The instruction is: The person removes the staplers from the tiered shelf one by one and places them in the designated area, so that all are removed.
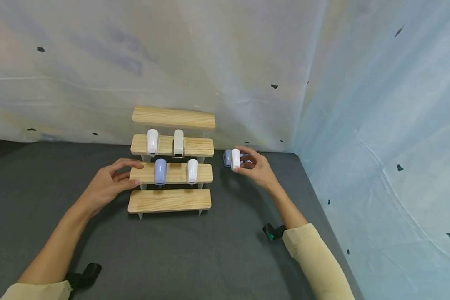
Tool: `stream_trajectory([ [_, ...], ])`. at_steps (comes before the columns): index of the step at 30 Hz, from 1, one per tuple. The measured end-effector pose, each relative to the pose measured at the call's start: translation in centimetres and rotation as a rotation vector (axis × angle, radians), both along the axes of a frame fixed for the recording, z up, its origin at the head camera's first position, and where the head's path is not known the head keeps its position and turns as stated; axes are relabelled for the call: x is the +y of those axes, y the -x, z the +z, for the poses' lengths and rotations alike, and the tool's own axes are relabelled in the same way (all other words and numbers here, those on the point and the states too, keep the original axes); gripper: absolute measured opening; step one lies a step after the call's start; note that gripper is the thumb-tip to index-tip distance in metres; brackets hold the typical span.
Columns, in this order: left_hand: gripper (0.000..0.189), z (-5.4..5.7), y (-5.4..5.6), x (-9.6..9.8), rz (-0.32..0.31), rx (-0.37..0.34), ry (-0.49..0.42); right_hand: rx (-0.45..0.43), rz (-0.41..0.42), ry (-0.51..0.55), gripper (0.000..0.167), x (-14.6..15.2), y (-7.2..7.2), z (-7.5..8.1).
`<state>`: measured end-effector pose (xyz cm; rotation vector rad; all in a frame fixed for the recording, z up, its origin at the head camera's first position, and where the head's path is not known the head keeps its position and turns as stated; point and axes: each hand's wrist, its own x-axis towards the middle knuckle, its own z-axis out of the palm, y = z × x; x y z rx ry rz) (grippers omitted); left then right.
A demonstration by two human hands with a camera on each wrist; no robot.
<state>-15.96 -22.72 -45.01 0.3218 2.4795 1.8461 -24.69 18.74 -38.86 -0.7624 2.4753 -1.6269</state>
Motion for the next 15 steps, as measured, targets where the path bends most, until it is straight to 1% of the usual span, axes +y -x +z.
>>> stream_trajectory([
  [3, 0.044, 0.1, 0.0, 0.0, 0.001, -0.004, 0.004, -0.022, -0.007, -0.003, 0.065, 0.4, 0.2, -0.7],
  [6, 0.045, 0.0, 0.0, -0.1, 0.005, -0.009, 0.015, -0.047, -0.004, 0.005, 0.067, 0.9, 0.8, -2.2],
  [10, 0.045, -0.1, 0.0, -0.2, 0.009, -0.009, 0.027, -0.069, -0.023, -0.020, 0.069, 1.6, 1.6, -4.2],
  [15, 0.045, -0.1, 0.1, -0.2, 0.004, -0.005, 0.021, -0.062, -0.058, -0.068, 0.068, 1.9, 1.7, -5.3],
])
